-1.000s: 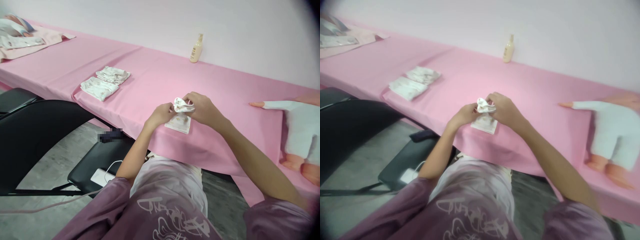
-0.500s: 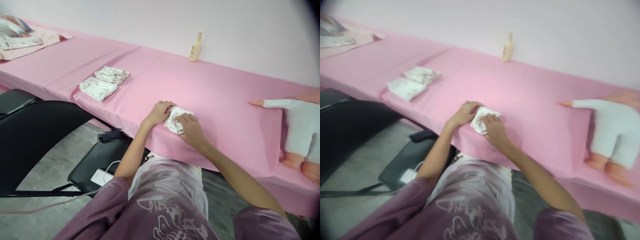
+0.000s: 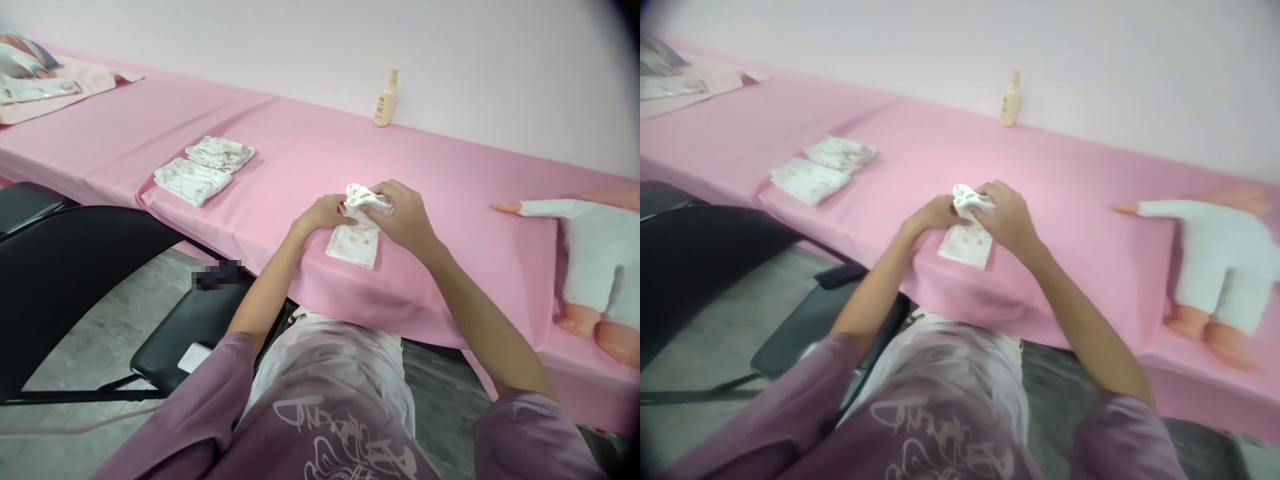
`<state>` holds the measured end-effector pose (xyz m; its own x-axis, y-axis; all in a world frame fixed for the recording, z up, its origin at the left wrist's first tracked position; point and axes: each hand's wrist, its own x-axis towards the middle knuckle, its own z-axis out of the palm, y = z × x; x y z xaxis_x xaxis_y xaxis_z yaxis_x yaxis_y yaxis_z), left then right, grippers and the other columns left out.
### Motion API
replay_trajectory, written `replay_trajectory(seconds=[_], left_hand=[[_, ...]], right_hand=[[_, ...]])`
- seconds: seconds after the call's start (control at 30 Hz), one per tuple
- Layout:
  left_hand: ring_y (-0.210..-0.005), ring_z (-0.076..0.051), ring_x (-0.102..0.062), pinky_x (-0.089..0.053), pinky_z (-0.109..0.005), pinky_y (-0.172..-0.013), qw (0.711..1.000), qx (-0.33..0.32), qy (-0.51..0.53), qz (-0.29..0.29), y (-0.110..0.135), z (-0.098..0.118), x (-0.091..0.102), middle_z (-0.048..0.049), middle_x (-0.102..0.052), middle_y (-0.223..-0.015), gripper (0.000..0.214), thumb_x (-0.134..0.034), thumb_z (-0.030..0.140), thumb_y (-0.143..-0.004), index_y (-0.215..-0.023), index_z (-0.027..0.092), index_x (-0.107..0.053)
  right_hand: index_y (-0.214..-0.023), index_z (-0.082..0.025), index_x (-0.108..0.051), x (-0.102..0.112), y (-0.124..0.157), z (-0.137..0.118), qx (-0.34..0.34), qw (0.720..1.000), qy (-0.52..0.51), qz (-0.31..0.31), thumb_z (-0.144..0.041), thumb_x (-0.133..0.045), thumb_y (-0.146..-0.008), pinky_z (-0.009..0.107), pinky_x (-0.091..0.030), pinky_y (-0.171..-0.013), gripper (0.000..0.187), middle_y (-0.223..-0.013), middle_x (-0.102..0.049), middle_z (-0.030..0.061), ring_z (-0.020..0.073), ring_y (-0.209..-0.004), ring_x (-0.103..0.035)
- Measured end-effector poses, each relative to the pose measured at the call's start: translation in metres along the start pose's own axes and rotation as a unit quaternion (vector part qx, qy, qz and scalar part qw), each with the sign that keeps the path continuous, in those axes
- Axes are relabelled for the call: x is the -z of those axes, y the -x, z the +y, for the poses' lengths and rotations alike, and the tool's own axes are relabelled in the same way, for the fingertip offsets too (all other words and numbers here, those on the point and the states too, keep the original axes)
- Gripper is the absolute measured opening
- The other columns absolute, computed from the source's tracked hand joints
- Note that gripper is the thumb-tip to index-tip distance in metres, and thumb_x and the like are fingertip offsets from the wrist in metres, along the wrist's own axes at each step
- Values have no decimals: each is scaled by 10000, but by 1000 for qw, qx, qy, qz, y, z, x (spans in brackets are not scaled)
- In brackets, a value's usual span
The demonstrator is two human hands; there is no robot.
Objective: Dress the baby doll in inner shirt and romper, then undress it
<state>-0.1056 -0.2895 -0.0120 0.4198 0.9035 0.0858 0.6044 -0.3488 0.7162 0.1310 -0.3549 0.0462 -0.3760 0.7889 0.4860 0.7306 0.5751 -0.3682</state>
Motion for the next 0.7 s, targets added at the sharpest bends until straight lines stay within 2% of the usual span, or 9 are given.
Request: replay_trajectory(seconds=[0.1, 0.2, 0.27, 0.37, 0.47, 0.57, 0.63, 0.7], left_hand=[[-993, -243, -760, -539, -340, -896, 999, -48, 5, -2, -5, -4, -1, -63, -872, -1106, 227, -811, 271, -868, -1080, 201, -857], [-971, -226, -766, -546, -331, -891, 997, -77, 31, 2, 2, -5, -1, -71, -886, -1096, 314, -683, 177, -847, -1089, 193, -882], [-971, -229, -769, -560, -340, -913, 997, -78, 28, 2, 7, -5, 0, -76, -893, -1102, 362, -648, 152, -829, -1091, 197, -894], [-1051, -244, -783, -581, -355, -984, 997, -72, 12, -19, 15, -3, 6, -85, -895, -1197, 417, -640, 145, -841, -1176, 196, -884], [-1206, -256, -786, -574, -376, -1108, 999, -29, 18, -39, 25, 4, 13, -90, -864, -1378, 415, -633, 223, -965, -1335, 208, -821], [-1342, -292, -749, -431, -494, -1334, 998, 41, 15, -38, 36, 19, 18, -65, -825, -1474, 385, -484, 434, -1151, -1300, 244, -783], [-1307, -329, -748, -315, -571, -1397, 996, 77, -15, -36, 40, 30, 17, -69, -845, -1361, 469, -447, 581, -1175, -1195, 233, -761], [-1175, -347, -761, -337, -586, -1363, 994, 96, -48, -39, 42, 37, 12, -79, -843, -1150, 487, -634, 691, -1081, -1097, 212, -723]], right_hand=[[-1198, -241, -760, -12, 21, -9, 36, 999, -1, -37, -327, -749, -1071, 410, -568, -934, 154, -1216, -799, 116, 303, -1089, -731], [-1285, -232, -770, -27, 53, -21, 70, 993, 31, -91, -205, -716, -1049, 432, -572, -1012, 243, -1313, -799, 139, 328, -1196, -726], [-1314, -223, -774, -33, 69, -25, 92, 989, 47, -110, -259, -731, -1067, 464, -569, -1038, 254, -1325, -803, 147, 349, -1204, -726], [-1272, -215, -783, -32, 77, -23, 110, 987, 10, -114, -501, -741, -1111, 490, -573, -1062, 331, -1276, -816, 145, 357, -1177, -738], [-1378, -203, -763, -29, 75, -12, 61, 995, -21, -82, -615, -601, -1180, 525, -548, -1173, 485, -1356, -805, 166, 360, -1270, -721], [-1635, -142, -626, -34, 75, 4, -41, 997, 25, -62, -749, -595, -1138, 649, -479, -1284, 785, -1620, -670, 256, 451, -1513, -592], [-1719, -108, -530, -40, 78, 13, -99, 990, 47, -83, -850, -652, -1061, 728, -422, -1329, 1000, -1739, -558, 302, 512, -1633, -477], [-1705, -103, -521, -44, 81, 19, -125, 987, 41, -96, -889, -704, -1007, 761, -359, -1376, 1066, -1795, -486, 318, 530, -1700, -399]])
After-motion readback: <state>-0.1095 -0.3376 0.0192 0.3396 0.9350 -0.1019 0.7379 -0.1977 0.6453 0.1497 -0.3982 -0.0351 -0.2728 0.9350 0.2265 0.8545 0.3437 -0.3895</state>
